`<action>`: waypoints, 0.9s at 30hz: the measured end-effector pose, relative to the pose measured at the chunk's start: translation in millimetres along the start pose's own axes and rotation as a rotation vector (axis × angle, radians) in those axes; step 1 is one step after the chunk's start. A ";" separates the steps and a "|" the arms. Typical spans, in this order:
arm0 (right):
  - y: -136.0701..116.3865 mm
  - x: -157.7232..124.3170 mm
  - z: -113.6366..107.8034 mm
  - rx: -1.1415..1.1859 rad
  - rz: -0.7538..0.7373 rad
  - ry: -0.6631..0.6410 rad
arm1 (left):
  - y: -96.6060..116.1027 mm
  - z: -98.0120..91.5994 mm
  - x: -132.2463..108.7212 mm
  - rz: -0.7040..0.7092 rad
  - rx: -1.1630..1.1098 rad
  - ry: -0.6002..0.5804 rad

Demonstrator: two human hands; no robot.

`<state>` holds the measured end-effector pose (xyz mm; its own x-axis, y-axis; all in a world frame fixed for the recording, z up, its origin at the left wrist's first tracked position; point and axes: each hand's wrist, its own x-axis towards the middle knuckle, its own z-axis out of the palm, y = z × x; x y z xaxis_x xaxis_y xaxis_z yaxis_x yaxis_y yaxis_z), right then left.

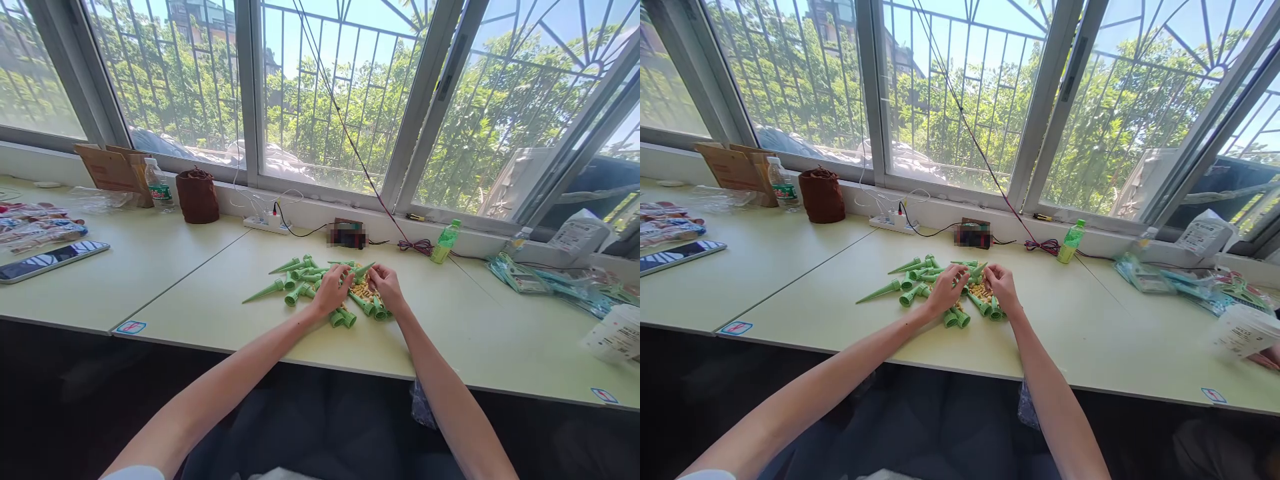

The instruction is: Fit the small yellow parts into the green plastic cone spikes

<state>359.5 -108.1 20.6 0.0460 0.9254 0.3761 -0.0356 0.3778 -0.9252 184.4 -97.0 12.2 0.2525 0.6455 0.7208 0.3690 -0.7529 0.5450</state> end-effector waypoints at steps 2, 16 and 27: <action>-1.4 -0.1 0.2 -0.017 -0.009 0.019 | 1.0 -1.6 1.5 -0.059 0.015 -0.003; 0.9 -2.8 1.0 -0.163 -0.047 -0.154 | 2.1 -6.3 1.5 -0.190 -0.149 -0.250; -6.7 -5.8 5.8 -0.094 -0.023 -0.176 | 4.3 -12.2 0.8 -0.117 -0.103 -0.274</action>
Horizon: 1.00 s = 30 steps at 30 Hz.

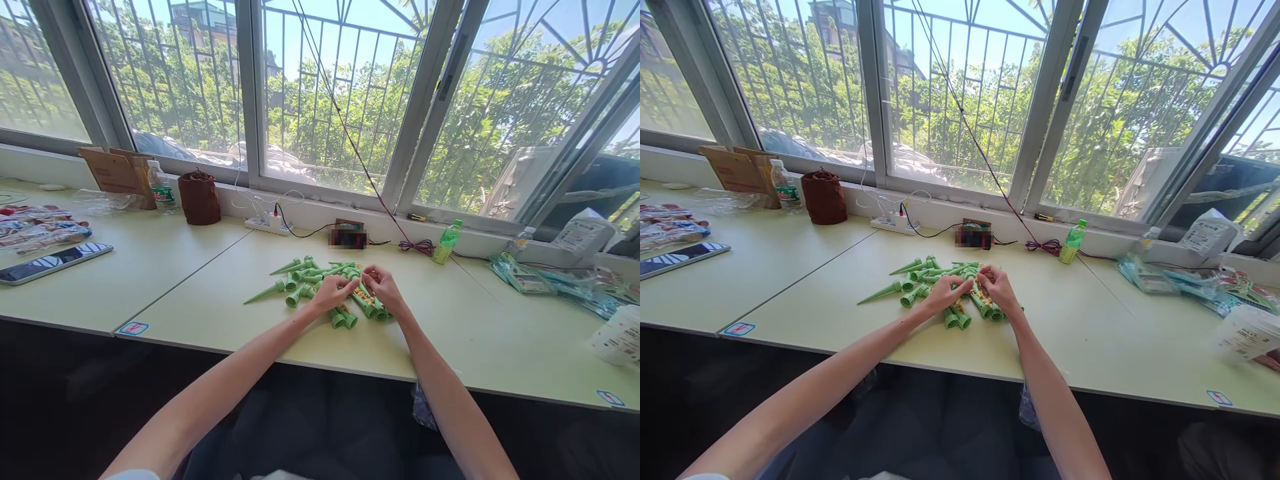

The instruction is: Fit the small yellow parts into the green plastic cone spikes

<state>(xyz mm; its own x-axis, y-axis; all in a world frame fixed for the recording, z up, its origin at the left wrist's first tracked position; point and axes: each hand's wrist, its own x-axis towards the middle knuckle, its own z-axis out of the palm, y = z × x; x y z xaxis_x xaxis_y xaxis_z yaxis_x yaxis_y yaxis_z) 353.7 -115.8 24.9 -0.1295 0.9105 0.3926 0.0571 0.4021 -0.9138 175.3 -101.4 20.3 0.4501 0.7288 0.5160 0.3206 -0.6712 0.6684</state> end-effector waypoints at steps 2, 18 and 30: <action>-0.2 0.0 -0.1 0.040 0.012 -0.008 | 0.3 -0.2 -0.7 0.026 0.037 0.020; 1.7 -0.5 -0.8 0.173 0.043 -0.055 | -4.0 2.3 -2.0 0.234 0.148 0.198; -8.0 -2.6 1.2 0.210 0.086 -0.089 | -3.0 2.0 -2.5 0.392 0.143 0.283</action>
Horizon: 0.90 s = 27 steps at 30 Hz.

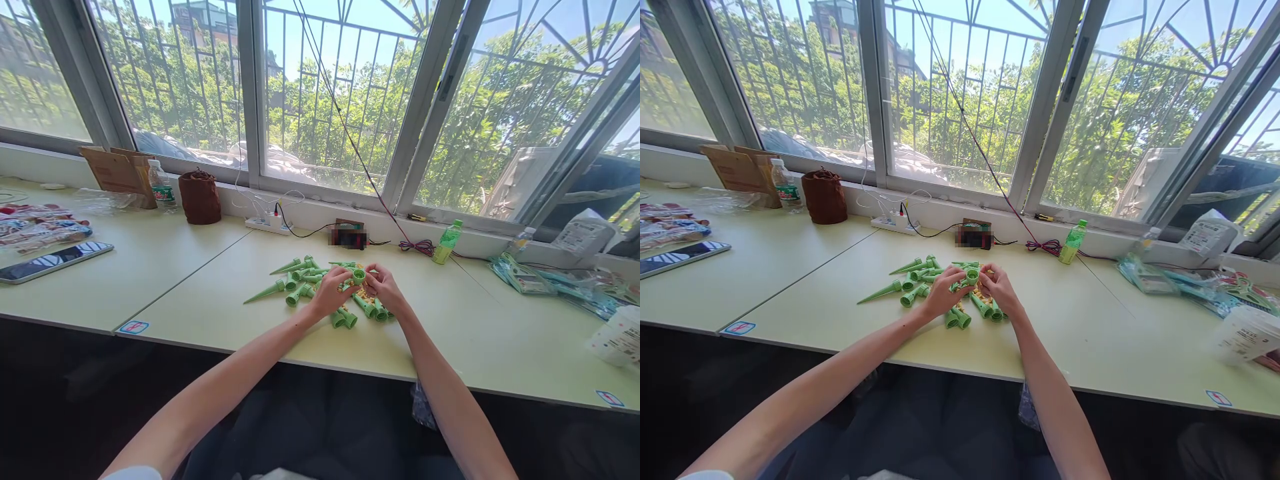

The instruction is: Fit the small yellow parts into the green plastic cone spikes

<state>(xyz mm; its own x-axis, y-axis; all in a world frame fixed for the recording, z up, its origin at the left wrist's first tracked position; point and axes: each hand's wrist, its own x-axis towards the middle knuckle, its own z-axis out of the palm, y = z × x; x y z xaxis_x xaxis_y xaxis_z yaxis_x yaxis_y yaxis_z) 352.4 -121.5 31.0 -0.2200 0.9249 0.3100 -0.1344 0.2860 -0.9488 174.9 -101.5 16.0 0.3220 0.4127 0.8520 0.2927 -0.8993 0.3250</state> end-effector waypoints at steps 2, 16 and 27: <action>1.8 0.5 -0.9 0.010 0.000 -0.002 | 1.8 -1.4 1.3 0.011 -0.012 -0.009; 0.4 -0.4 -1.4 0.050 0.028 -0.039 | 3.5 -11.3 3.4 0.055 -0.019 -0.136; 4.0 4.0 -1.7 0.038 -0.048 0.114 | -1.3 -0.5 5.5 -0.197 0.037 0.036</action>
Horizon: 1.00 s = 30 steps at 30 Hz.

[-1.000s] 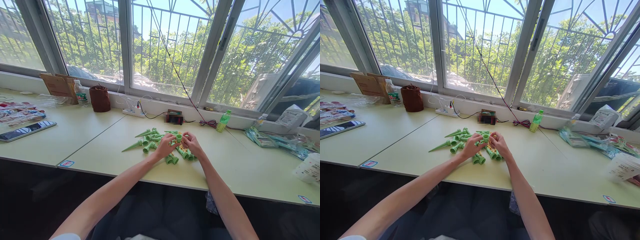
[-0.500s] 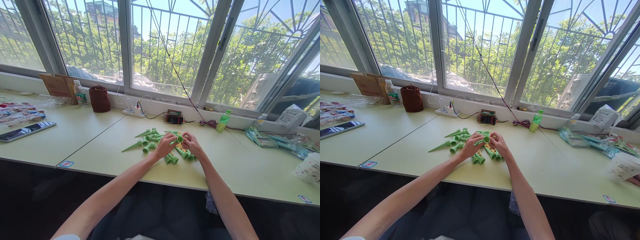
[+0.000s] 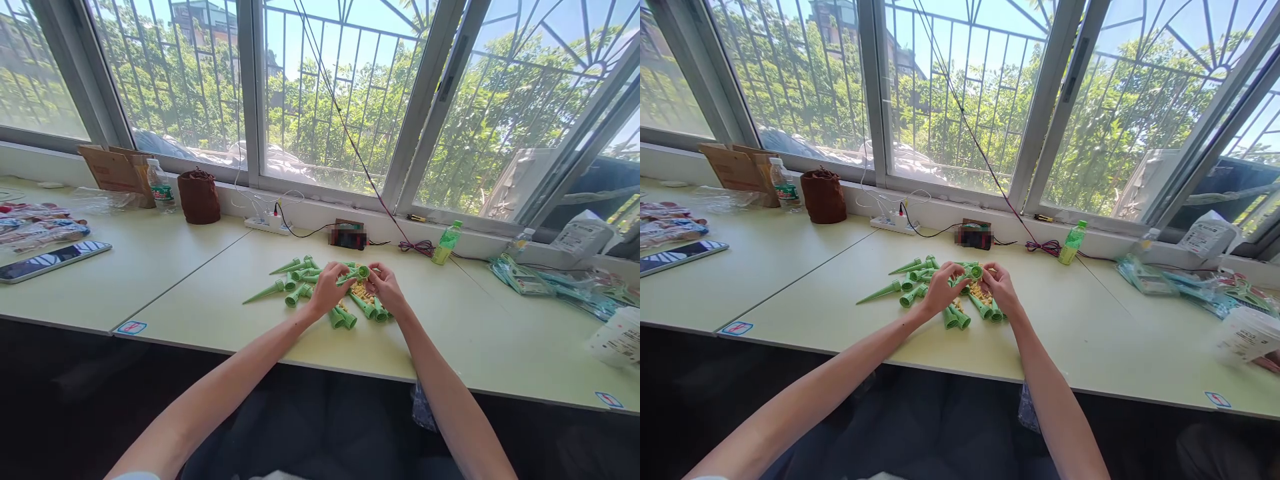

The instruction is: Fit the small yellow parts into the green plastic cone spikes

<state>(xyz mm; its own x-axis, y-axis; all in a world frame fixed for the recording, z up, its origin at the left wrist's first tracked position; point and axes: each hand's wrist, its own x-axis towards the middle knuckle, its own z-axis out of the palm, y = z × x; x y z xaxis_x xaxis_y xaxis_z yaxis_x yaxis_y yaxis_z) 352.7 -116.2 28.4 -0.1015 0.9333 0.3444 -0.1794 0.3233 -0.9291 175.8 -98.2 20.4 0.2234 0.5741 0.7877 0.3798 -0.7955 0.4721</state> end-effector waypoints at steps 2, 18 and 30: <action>-0.1 0.6 -0.3 0.003 -0.022 0.020 | -0.3 0.5 0.4 -0.054 -0.019 -0.016; -3.2 -3.5 3.7 -0.217 -0.036 -0.050 | 6.4 0.4 1.8 -0.493 -0.450 -0.344; 5.9 -0.2 -3.3 -0.173 -0.011 -0.046 | 0.9 -3.9 -1.4 -0.226 -0.327 -0.414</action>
<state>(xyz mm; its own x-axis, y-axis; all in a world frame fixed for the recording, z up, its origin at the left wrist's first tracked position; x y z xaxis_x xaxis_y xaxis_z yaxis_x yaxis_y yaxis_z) 354.9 -114.0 22.3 -0.1458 0.9226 0.3572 -0.0103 0.3596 -0.9330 172.3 -100.4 21.3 0.5266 0.7127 0.4635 0.1766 -0.6250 0.7604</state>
